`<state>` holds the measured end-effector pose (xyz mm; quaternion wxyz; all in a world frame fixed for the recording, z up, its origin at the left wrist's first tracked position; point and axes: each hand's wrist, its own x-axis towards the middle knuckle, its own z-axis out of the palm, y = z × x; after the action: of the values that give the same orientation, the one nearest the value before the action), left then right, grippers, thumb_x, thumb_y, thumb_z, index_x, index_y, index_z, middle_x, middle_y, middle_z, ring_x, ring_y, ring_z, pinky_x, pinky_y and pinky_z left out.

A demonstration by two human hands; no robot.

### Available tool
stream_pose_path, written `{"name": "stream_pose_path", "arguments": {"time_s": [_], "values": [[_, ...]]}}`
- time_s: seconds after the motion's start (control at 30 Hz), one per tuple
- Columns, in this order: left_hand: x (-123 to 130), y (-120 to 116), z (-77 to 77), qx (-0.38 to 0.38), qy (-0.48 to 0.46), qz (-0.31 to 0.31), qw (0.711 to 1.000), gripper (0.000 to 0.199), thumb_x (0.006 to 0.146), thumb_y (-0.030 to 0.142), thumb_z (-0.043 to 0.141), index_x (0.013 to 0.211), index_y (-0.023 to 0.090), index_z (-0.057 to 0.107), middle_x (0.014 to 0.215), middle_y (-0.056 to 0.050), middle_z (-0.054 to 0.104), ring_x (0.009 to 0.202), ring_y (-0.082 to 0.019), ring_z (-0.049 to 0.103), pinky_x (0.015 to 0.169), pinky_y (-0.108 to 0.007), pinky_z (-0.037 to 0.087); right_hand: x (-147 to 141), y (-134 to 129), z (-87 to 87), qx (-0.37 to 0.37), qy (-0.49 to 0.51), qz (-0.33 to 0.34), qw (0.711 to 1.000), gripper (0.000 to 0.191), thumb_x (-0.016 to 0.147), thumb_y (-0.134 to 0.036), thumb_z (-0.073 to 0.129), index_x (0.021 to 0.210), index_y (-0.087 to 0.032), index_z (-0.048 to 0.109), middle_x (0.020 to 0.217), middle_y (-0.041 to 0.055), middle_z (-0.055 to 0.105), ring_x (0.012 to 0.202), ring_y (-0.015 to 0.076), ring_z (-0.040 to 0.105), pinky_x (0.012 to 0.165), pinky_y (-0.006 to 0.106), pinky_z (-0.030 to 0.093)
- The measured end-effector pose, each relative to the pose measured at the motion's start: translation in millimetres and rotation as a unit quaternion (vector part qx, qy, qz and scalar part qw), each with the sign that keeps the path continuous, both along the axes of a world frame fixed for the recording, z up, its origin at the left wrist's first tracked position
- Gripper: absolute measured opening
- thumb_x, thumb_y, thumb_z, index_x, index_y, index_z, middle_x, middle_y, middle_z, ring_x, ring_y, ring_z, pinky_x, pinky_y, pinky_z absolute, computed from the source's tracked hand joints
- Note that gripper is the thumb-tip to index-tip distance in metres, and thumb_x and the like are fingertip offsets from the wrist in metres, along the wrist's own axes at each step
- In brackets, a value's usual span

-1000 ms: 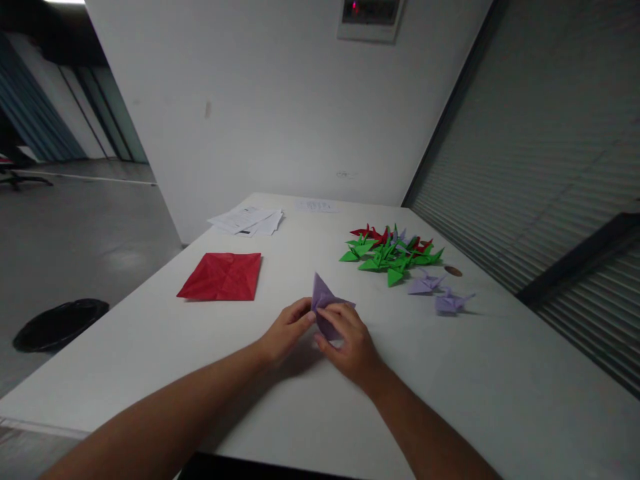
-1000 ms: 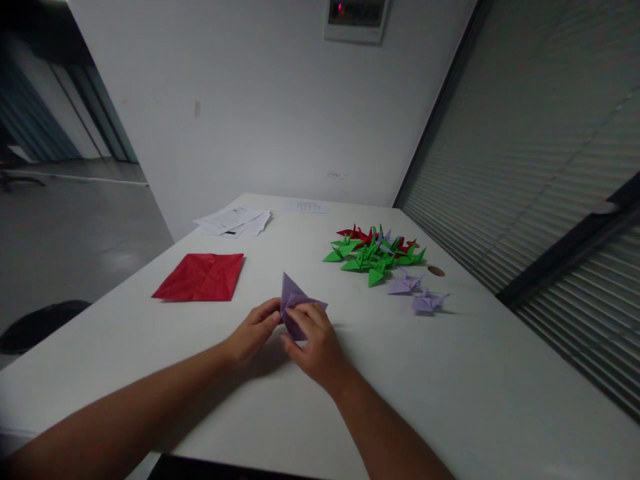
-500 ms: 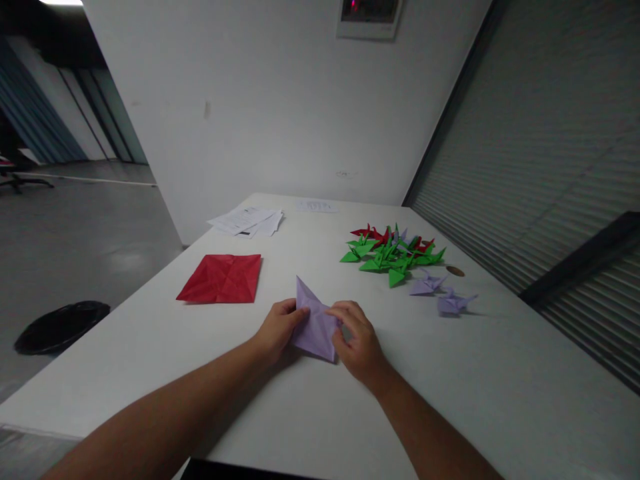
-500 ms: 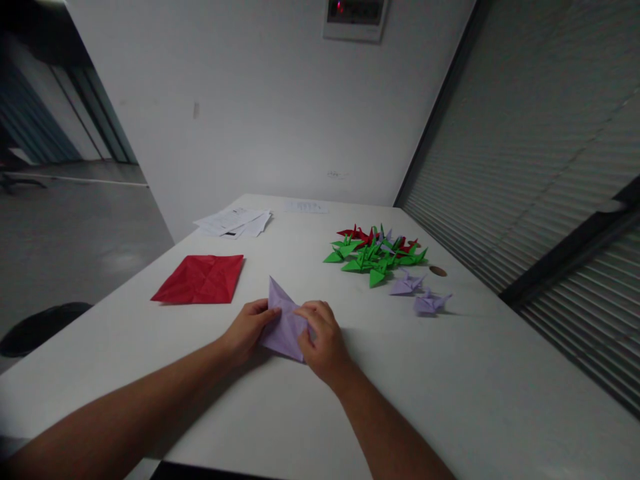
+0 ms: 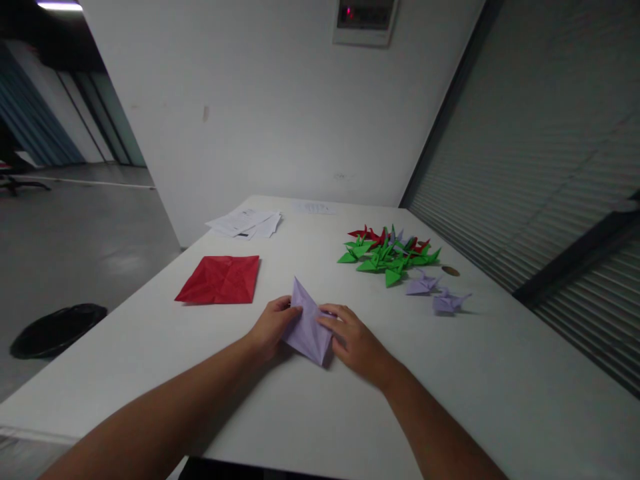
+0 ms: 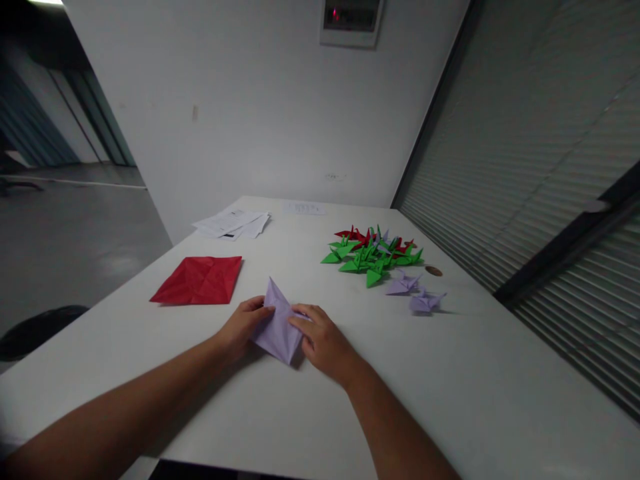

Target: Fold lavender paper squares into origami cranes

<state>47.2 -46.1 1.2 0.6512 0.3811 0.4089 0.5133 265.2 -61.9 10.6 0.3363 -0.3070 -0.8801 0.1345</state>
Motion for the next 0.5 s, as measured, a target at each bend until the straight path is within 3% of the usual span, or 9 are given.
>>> {"name": "stream_pose_path", "arguments": {"time_s": [0.5], "values": [[-3.6,-0.9,2.3,-0.012,0.002,-0.011,1.000,0.026,0.076,0.029,0.077,0.095,0.011,0.073,0.082,-0.010,0.074,0.067,-0.020,0.068,0.060,-0.028,0.051,2.4,-5.2,5.0,-0.072,0.019,0.021,0.997,0.061,0.080,-0.003,0.065,0.137,-0.023,0.059,0.144,0.0123,0.055,0.134,0.0250,0.052,0.115,0.046,0.044]]}}
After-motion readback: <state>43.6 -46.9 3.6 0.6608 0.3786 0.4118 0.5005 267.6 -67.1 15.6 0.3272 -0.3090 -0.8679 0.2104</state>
